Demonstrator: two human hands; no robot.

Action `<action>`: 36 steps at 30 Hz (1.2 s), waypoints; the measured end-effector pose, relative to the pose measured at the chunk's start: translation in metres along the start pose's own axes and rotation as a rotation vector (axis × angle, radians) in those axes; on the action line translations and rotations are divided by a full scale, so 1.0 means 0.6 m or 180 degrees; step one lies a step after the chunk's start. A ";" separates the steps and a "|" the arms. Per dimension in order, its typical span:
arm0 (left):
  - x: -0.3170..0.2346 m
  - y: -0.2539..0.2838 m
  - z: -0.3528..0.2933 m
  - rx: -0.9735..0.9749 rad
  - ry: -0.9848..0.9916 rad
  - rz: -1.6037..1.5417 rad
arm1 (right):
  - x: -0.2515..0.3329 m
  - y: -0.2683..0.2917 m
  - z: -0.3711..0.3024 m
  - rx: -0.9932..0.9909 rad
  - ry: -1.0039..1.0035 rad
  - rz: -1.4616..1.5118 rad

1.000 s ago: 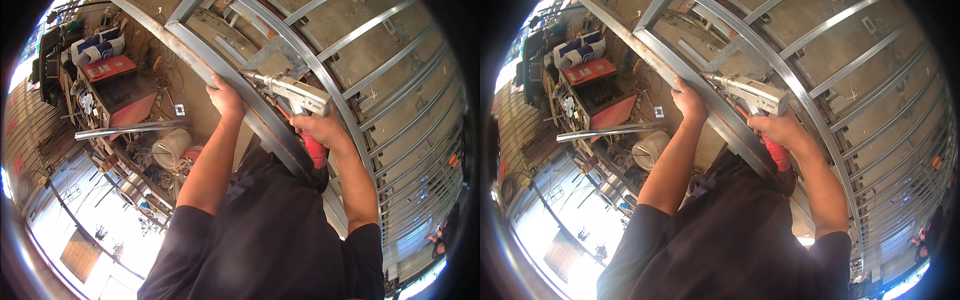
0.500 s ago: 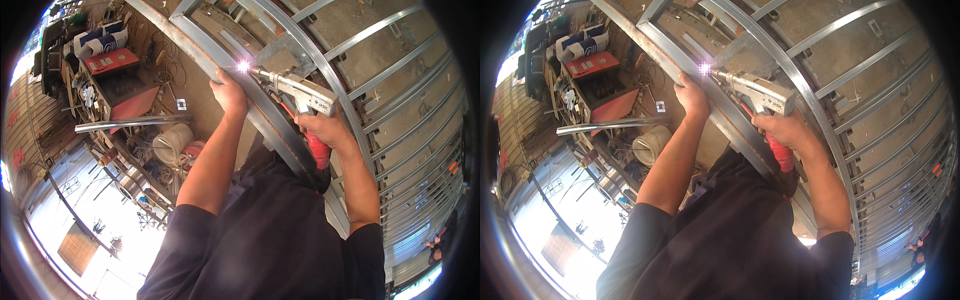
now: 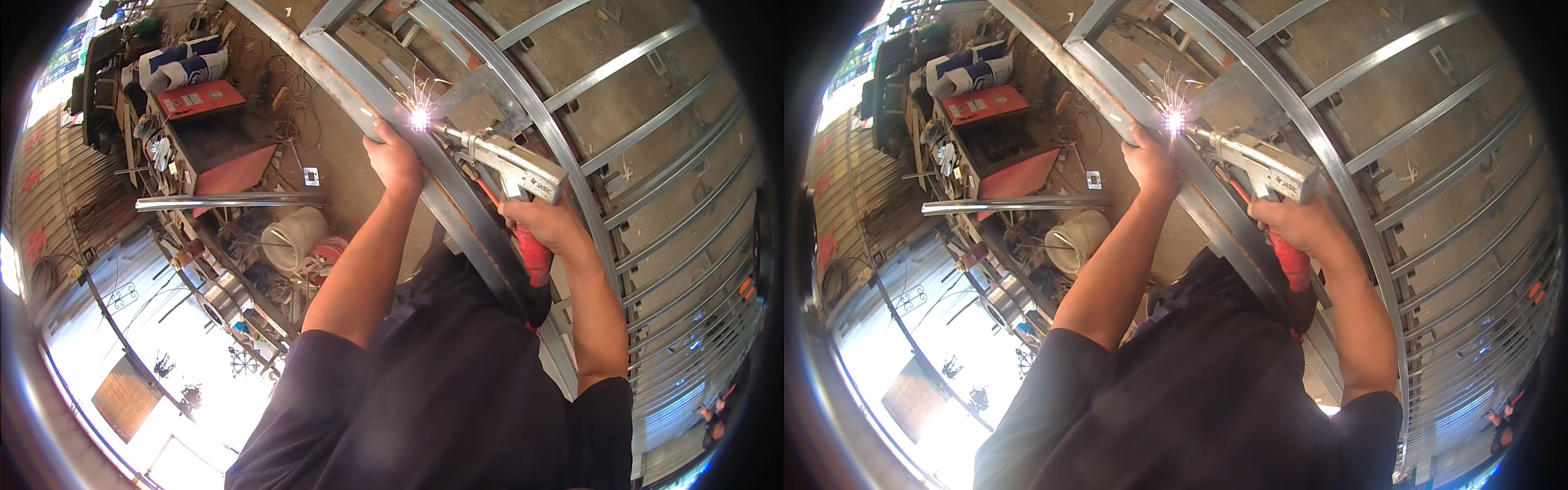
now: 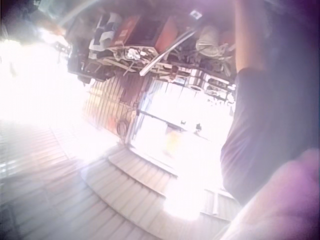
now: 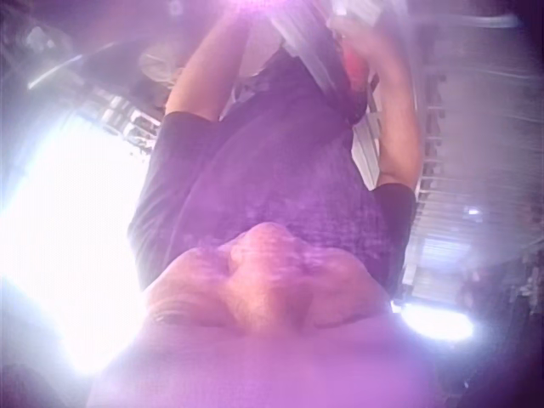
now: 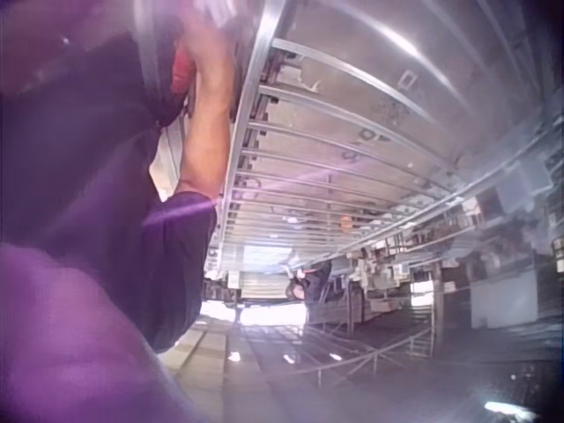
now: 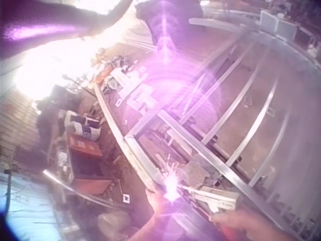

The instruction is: The person welds a metal frame using a handheld welding torch, moving along joints and seams to fuse metal pieces together. Sparks are visible as the torch is applied to different sections of the frame.

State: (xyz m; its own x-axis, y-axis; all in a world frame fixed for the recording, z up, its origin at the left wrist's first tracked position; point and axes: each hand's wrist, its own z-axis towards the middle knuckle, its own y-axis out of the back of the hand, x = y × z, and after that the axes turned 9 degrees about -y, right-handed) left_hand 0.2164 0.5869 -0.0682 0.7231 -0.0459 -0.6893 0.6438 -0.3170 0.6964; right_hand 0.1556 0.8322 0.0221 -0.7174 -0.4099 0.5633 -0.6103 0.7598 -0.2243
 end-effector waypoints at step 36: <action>0.000 0.001 0.000 0.0237 0.0069 -0.0294 | -0.083 0.078 -0.092 0.0050 -0.0141 0.0024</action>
State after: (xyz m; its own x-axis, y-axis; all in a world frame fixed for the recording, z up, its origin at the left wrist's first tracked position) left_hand 0.2167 0.5867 -0.0678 0.6673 0.0071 -0.7448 0.6882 -0.3884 0.6129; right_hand 0.1815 0.9159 0.0274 -0.7359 -0.4265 0.5259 -0.6097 0.7551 -0.2409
